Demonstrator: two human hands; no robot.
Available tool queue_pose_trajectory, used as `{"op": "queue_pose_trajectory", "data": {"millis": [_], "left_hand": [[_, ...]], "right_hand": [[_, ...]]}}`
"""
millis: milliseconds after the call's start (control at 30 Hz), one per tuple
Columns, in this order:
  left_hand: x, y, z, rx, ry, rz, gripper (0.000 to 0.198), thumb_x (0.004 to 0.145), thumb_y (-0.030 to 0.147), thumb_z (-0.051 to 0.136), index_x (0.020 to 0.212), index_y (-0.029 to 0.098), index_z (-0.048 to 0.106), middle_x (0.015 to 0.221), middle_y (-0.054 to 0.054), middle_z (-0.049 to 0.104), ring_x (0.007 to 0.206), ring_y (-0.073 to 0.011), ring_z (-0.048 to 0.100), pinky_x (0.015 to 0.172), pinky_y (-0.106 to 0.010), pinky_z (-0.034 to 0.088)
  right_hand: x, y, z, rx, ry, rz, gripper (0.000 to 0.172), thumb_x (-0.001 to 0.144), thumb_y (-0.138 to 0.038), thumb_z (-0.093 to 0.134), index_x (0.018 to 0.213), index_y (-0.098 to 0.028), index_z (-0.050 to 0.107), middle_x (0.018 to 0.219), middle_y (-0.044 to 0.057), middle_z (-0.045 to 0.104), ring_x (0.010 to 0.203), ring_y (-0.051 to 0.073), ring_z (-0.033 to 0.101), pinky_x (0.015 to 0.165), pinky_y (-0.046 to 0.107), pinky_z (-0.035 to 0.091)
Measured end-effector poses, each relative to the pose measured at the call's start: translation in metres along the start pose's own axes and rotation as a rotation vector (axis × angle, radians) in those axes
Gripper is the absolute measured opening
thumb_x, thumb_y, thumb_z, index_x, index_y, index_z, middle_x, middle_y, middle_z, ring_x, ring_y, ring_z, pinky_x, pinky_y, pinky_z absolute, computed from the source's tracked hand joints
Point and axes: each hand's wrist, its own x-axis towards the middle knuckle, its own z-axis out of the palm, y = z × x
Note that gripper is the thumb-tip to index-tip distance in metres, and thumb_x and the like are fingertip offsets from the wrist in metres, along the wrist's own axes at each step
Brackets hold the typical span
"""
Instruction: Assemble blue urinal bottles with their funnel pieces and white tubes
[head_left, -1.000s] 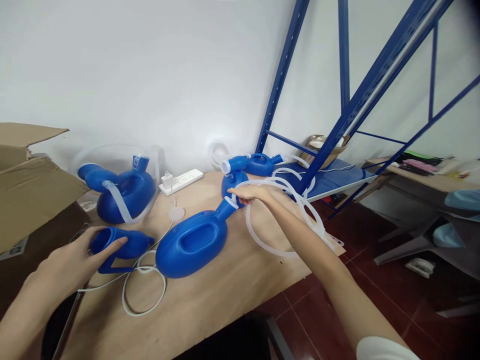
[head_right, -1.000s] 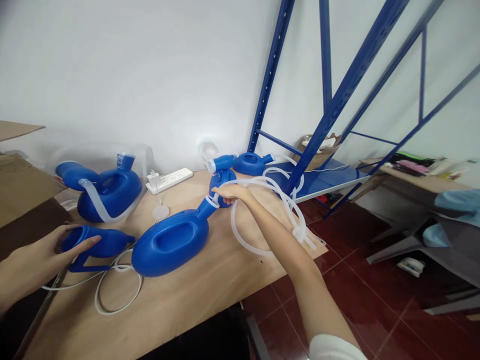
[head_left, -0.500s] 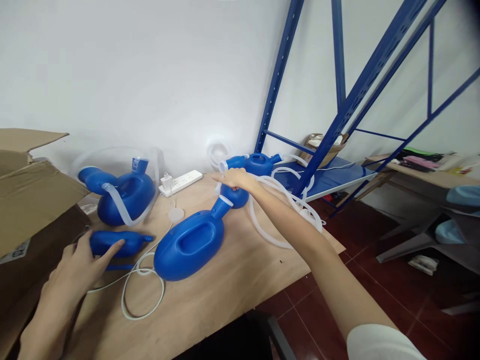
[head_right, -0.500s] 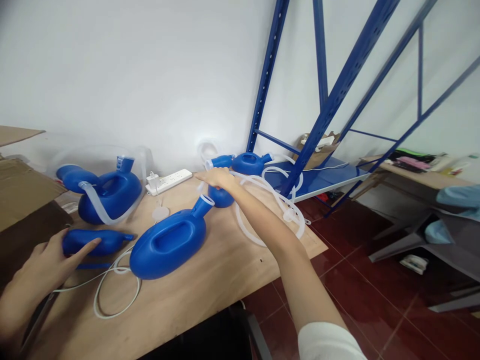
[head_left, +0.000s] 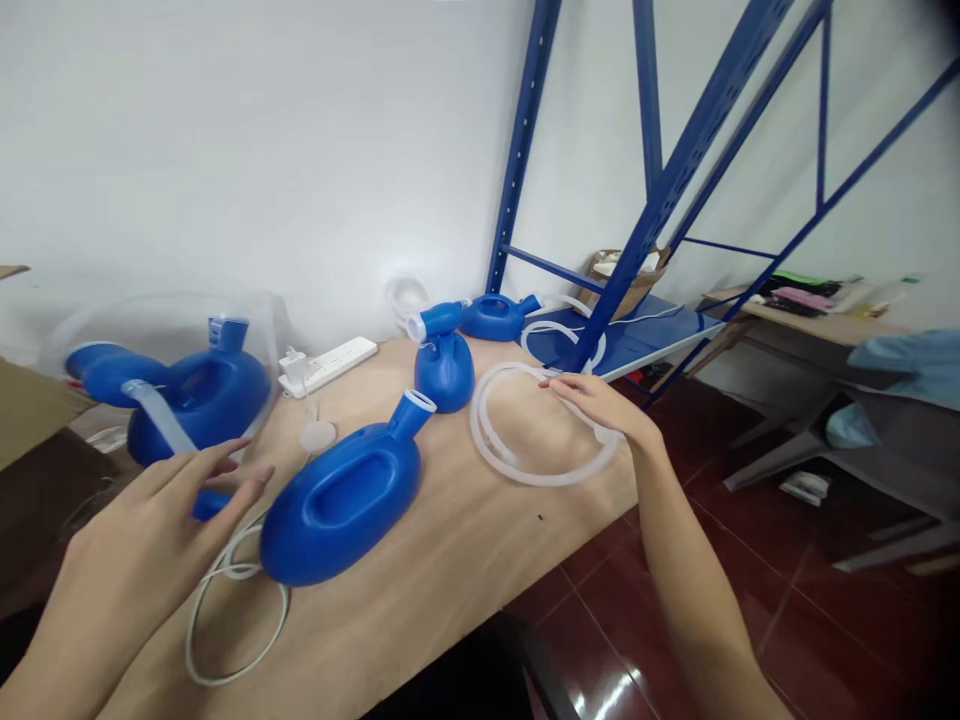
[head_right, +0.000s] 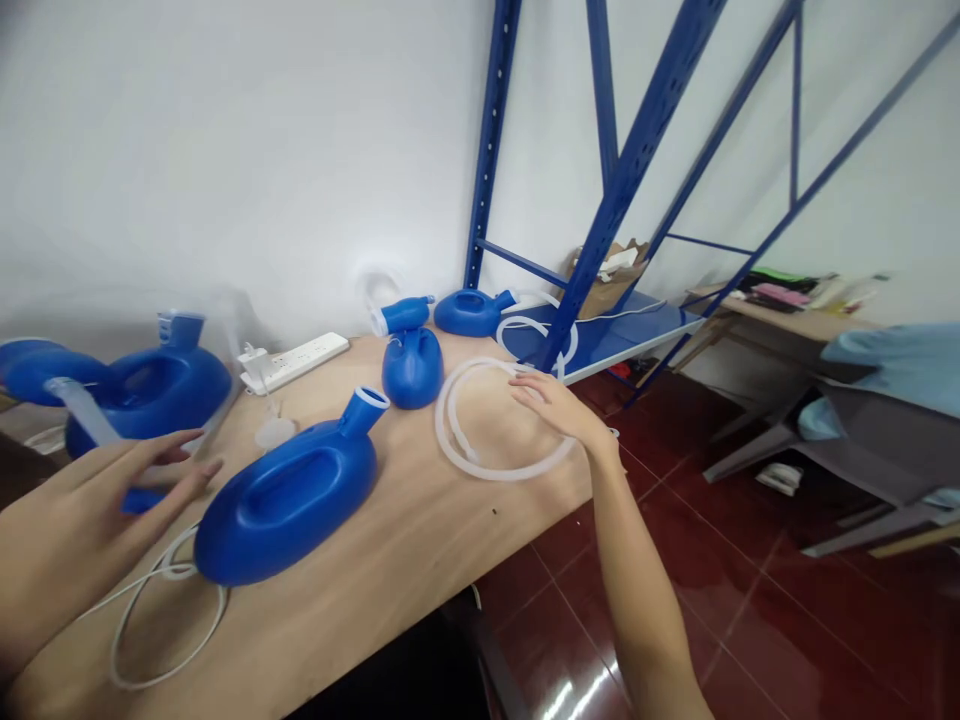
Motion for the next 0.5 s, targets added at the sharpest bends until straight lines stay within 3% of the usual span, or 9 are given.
{"op": "queue_pose_trajectory", "data": {"millis": [33,133,233,300,400,500], "left_hand": [[0.006,0.021,-0.004,-0.028,0.074,0.128,0.056,0.099,0.068,0.039,0.126,0.027,0.066,0.125,-0.009,0.075,0.102,-0.0343,0.073,0.082,-0.044,0.055],[0.033,0.082,-0.004,-0.042,0.068,0.552,0.060,0.104,0.061,0.032,0.123,0.021,0.072,0.119,-0.014,0.078,0.113,-0.0361,0.070,0.096,-0.048,0.050],[0.066,0.131,0.010,0.054,0.026,0.749,0.051,0.105,0.049,0.035,0.119,0.020,0.074,0.120,-0.016,0.077,0.115,-0.0351,0.068,0.096,-0.047,0.049],[0.085,0.152,0.020,0.168,-0.049,0.821,0.043,0.103,0.043,0.040,0.107,0.020,0.076,0.109,-0.017,0.078,0.110,-0.0361,0.069,0.095,-0.047,0.049],[0.103,0.164,0.029,0.293,-0.166,0.828,0.039,0.103,0.040,0.042,0.101,0.017,0.073,0.096,-0.018,0.076,0.098,-0.0367,0.072,0.092,-0.047,0.050],[0.112,0.160,0.033,0.280,-0.249,0.723,0.043,0.104,0.047,0.042,0.109,0.014,0.070,0.092,-0.018,0.075,0.086,-0.0351,0.073,0.081,-0.043,0.051]], "right_hand": [[-0.015,0.019,0.002,-0.103,0.076,0.014,0.053,0.097,-0.066,0.061,0.124,-0.023,0.078,0.146,0.015,0.067,0.143,0.040,0.055,0.123,0.057,0.036],[-0.049,0.060,0.024,-0.342,0.156,0.150,0.051,0.096,-0.057,0.066,0.137,-0.028,0.072,0.165,0.013,0.049,0.160,0.045,0.026,0.128,0.072,0.015],[-0.065,0.071,0.046,-0.379,0.109,0.112,0.044,0.102,-0.053,0.059,0.138,-0.030,0.070,0.164,0.012,0.050,0.162,0.042,0.025,0.128,0.073,0.013],[-0.068,0.065,0.054,-0.337,0.123,0.027,0.041,0.106,-0.052,0.051,0.136,-0.031,0.070,0.157,0.012,0.057,0.157,0.037,0.036,0.130,0.067,0.020],[-0.066,0.053,0.061,-0.244,0.135,-0.075,0.039,0.109,-0.049,0.046,0.130,-0.029,0.072,0.142,0.012,0.067,0.147,0.031,0.050,0.128,0.056,0.031],[-0.061,0.043,0.067,-0.175,0.139,-0.098,0.040,0.108,-0.053,0.047,0.131,-0.030,0.072,0.149,0.011,0.062,0.149,0.030,0.048,0.129,0.055,0.029]]}}
